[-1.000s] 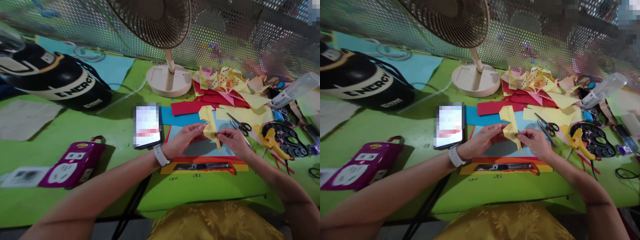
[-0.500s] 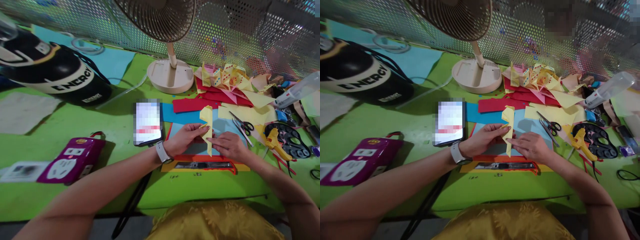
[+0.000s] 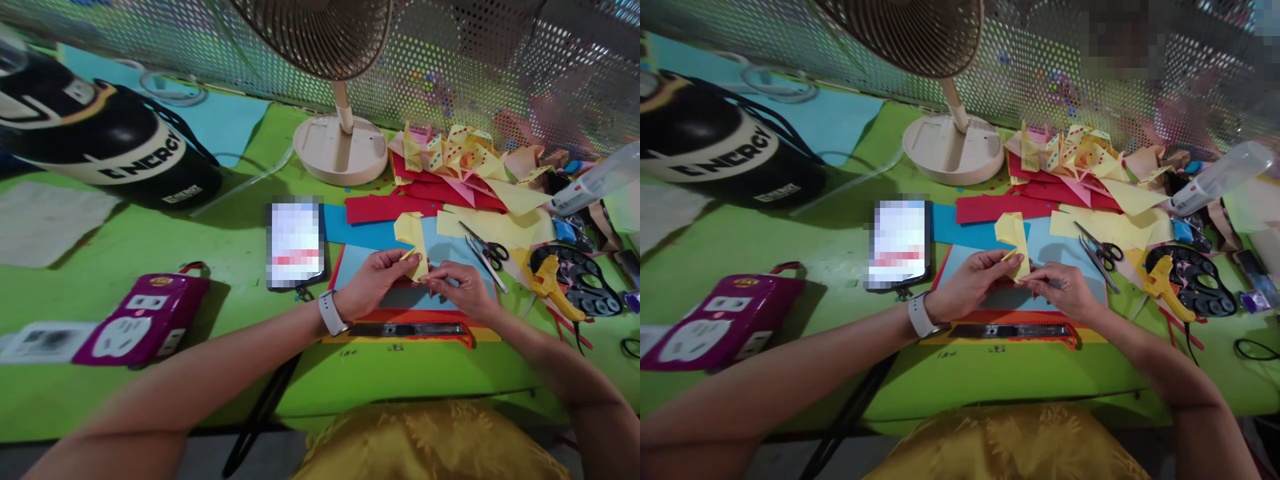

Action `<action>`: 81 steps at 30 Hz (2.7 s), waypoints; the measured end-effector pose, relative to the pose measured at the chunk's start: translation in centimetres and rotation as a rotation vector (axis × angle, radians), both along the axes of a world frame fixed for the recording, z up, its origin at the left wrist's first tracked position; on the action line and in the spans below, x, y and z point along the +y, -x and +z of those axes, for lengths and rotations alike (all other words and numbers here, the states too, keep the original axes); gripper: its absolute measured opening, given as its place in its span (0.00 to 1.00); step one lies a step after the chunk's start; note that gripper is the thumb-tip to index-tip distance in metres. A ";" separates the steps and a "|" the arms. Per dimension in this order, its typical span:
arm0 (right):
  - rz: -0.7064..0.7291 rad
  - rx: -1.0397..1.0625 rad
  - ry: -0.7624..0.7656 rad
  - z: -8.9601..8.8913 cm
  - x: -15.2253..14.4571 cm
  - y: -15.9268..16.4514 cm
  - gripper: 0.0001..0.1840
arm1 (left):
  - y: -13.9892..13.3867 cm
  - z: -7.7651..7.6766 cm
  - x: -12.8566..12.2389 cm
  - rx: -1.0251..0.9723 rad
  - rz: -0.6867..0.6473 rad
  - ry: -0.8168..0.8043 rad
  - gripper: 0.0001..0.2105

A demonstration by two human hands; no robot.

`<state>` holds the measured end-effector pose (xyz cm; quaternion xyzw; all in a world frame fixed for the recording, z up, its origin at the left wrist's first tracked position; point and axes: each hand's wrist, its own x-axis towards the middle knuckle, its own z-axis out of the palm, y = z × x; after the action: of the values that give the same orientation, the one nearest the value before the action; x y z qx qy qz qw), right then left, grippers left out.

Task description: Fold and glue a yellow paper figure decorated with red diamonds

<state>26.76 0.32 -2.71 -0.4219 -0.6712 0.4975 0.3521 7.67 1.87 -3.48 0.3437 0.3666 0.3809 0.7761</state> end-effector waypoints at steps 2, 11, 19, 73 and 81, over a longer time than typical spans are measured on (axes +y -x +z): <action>-0.046 0.025 0.094 -0.2 -0.1 0.2 0.15 | -0.1 0.0 -0.1 0.000 0.009 -0.021 0.14; 0.014 -0.211 -0.512 -0.4 0.0 -0.6 0.10 | 0.1 0.4 -0.1 -0.004 0.019 0.025 0.16; -0.009 -0.329 -0.795 0.3 0.2 -1.1 0.12 | 0.1 0.5 -0.4 -0.012 -0.047 0.040 0.15; -0.258 0.050 0.160 -0.6 0.4 0.5 0.18 | -0.3 -0.7 -0.9 -0.006 0.071 -0.047 0.15; -0.264 -0.025 0.118 -0.6 0.3 0.5 0.16 | -0.3 -0.7 -1.2 0.046 0.088 -0.064 0.17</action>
<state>26.21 0.62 -3.30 -0.5326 -0.5837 0.4801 0.3810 7.99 0.66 -4.15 0.3607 0.3866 0.4184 0.7385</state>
